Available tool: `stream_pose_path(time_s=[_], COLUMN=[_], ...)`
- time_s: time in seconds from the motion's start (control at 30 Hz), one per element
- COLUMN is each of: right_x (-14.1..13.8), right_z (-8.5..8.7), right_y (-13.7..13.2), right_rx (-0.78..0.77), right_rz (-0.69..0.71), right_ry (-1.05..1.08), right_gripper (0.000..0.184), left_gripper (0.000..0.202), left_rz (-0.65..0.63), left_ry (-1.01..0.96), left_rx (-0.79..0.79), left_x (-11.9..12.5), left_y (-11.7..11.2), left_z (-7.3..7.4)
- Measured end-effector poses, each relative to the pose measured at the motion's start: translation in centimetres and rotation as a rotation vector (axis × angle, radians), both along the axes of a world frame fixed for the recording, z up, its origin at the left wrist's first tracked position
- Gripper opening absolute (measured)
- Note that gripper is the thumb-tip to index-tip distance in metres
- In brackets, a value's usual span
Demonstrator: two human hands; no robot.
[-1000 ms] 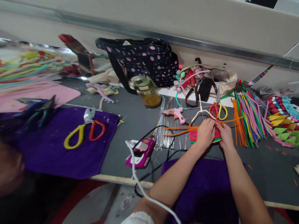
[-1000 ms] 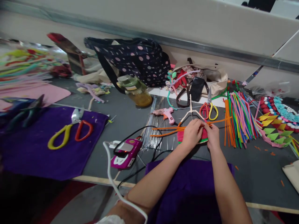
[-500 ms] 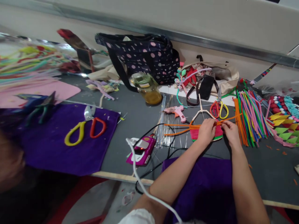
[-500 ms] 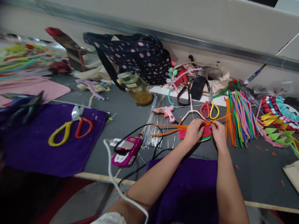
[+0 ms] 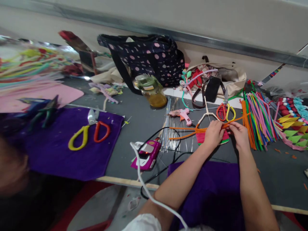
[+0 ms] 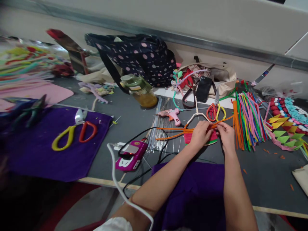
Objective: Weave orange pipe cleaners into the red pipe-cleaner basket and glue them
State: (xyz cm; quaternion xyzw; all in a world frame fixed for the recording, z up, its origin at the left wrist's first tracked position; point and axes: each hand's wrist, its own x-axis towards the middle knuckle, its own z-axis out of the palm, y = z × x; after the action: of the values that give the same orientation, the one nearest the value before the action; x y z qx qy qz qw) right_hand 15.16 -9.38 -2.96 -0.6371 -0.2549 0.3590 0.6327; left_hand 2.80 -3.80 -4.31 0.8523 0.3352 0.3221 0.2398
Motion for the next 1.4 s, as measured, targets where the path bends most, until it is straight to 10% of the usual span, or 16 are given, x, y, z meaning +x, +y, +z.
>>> stream_pose_path(time_s=[0.37, 0.73, 1.4], right_x=[0.2, 0.7, -0.4], right_z=[1.7, 0.2, -1.3], right_y=[-0.3, -0.2, 0.0], right_rx=[0.152, -0.059, -0.353], right_rz=[-0.131, -0.069, 0.075], right_ry=[0.024, -0.137, -0.938], right_gripper=[0.025, 0.034, 0.021], left_gripper=[0.015, 0.032, 0.025], left_rz=[0.082, 0.051, 0.057], left_ry=[-0.159, -0.092, 0.28], left_rx=[0.03, -0.153, -0.023], left_x=[-0.4, -0.3, -1.0], left_y=[0.3, 0.5, 1.3], left_z=[0.5, 0.4, 0.7])
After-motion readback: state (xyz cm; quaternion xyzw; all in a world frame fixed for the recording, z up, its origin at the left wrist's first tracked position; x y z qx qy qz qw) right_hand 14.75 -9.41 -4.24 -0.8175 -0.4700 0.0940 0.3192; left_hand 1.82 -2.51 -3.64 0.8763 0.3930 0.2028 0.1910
